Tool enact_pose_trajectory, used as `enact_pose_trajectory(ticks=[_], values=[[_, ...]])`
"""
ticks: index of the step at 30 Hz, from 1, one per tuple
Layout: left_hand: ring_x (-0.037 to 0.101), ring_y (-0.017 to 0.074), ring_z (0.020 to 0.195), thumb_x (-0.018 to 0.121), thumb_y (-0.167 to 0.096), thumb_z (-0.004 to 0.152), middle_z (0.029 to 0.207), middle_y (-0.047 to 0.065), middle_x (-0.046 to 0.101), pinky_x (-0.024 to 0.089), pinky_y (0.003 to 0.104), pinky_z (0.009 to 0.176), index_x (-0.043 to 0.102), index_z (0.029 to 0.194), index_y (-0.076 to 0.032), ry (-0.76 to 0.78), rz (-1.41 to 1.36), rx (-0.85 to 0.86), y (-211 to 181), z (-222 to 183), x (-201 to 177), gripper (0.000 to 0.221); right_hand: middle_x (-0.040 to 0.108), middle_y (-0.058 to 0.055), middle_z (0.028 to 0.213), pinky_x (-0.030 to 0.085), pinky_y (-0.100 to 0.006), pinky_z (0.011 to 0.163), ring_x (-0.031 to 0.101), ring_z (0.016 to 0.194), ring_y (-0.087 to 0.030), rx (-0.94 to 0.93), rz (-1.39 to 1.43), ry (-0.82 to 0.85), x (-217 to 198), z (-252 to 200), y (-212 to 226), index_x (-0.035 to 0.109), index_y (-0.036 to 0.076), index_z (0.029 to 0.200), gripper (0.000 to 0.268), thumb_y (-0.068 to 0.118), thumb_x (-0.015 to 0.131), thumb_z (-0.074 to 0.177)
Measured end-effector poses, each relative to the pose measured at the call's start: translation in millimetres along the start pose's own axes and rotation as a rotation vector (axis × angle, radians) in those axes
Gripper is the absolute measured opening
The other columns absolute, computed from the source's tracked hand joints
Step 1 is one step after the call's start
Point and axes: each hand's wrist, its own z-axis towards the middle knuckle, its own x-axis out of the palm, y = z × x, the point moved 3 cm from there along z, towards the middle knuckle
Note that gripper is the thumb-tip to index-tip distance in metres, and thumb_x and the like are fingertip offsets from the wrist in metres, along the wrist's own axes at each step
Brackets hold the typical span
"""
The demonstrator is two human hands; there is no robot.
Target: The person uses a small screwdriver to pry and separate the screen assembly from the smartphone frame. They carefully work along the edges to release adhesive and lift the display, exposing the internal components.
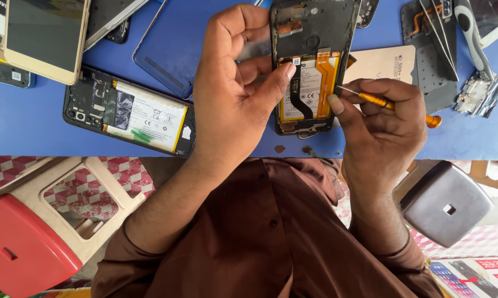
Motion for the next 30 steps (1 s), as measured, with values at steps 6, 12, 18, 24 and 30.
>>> enact_pose_trajectory(ticks=[6,12,18,24,30], values=[[0.065,0.0127,0.117,0.069,0.014,0.109,0.129,0.008,0.055,0.065,0.027,0.103,0.04,0.132,-0.002,0.053,-0.005,-0.019,4,1,-8,0.04,0.073,-0.016,0.114,0.062,-0.019,0.087,0.076,0.104,-0.015,0.031,-0.055,0.033,4,2,1,0.055,-0.004,0.122,0.03,-0.007,0.08,0.106],[0.067,0.0162,0.119,0.068,0.013,0.103,0.125,0.01,0.055,0.062,0.03,0.102,0.038,0.127,-0.001,0.067,0.029,-0.033,-1,5,-8,0.041,0.075,-0.015,0.109,0.058,-0.016,0.079,0.072,0.09,-0.011,0.087,-0.12,0.048,0,3,-2,0.062,-0.006,0.119,0.023,-0.007,0.08,0.104],[0.07,0.0194,0.122,0.065,0.008,0.105,0.13,0.019,0.066,0.063,0.031,0.103,0.034,0.136,0.0,0.107,-0.175,-0.17,-15,3,-4,0.045,0.073,-0.014,0.109,0.058,-0.021,0.09,0.07,0.095,-0.012,0.136,0.249,0.108,-2,4,-10,0.063,-0.008,0.12,0.02,-0.012,0.075,0.104],[0.069,0.0209,0.119,0.062,-0.014,0.106,0.137,0.022,0.066,0.059,0.034,0.095,0.035,0.155,0.003,0.16,-0.458,-0.343,-13,-1,-14,0.059,0.073,-0.017,0.107,0.056,-0.024,0.085,0.07,0.092,-0.016,0.284,0.574,0.162,-9,7,-14,0.063,-0.009,0.12,0.015,-0.011,0.071,0.106],[0.05,0.0154,0.141,0.068,-0.026,0.119,0.152,0.012,0.051,0.042,0.032,0.123,0.038,0.157,-0.001,0.392,-0.626,-0.165,-3,-7,-16,0.055,0.074,-0.019,0.106,0.06,-0.029,0.093,0.074,0.096,-0.02,0.375,0.708,0.255,0,15,-14,0.063,-0.007,0.119,0.016,-0.008,0.068,0.104]])
